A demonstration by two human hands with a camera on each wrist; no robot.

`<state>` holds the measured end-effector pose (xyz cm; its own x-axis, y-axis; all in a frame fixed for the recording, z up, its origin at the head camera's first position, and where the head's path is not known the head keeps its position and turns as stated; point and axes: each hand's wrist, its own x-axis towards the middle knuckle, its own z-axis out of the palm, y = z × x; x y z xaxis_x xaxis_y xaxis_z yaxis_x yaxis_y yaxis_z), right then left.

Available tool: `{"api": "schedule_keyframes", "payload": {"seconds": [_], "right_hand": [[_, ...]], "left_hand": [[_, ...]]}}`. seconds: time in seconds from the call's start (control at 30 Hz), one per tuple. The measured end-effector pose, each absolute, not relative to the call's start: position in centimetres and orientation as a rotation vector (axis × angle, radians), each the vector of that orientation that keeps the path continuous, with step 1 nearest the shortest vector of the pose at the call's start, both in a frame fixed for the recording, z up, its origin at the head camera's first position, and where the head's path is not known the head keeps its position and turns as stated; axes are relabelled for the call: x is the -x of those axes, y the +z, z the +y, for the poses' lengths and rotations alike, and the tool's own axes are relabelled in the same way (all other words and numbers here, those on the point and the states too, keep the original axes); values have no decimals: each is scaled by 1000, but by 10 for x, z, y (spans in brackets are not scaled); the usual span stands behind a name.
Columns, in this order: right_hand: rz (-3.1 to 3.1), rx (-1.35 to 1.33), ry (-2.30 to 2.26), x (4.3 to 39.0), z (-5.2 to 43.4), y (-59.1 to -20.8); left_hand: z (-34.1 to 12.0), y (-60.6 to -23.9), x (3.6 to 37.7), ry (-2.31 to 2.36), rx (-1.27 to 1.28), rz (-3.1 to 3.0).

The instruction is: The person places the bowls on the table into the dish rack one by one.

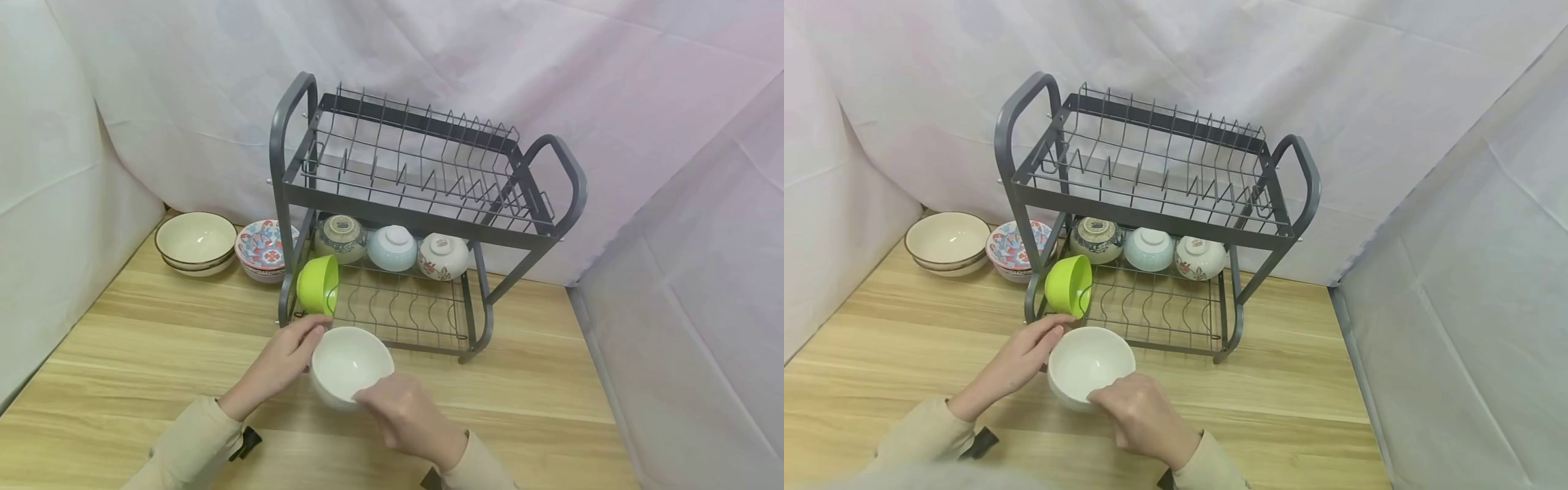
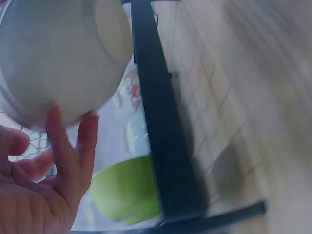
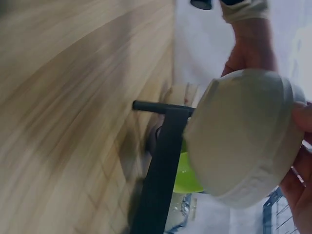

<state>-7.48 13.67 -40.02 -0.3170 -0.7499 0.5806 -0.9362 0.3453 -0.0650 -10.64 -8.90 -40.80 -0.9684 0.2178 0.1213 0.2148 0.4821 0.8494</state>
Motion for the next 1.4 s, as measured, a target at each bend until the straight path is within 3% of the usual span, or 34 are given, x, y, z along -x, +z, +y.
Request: {"api": "schedule_keyframes", "payload": {"seconds": [0.17,0.37,0.63,0.77,1.0,1.4], "right_hand": [[-2237,-1321,920,76,137,-399],[-2299,-988,1425,84,134,-404],[-2263,-171,2070,104,119,-401],[-2054,96,2341,119,107,-402],[-1690,255,2619,141,88,-410],[-1521,308,2678,162,67,-424]], "left_hand": [[-98,-401,113,1494,-427,2972],[-112,-405,131,1453,-212,3212],[-119,-424,146,1340,-185,3237],[-121,-426,148,1305,-219,3294],[-120,-423,147,1200,-212,3319],[-120,-424,148,1152,-197,3324]]}}
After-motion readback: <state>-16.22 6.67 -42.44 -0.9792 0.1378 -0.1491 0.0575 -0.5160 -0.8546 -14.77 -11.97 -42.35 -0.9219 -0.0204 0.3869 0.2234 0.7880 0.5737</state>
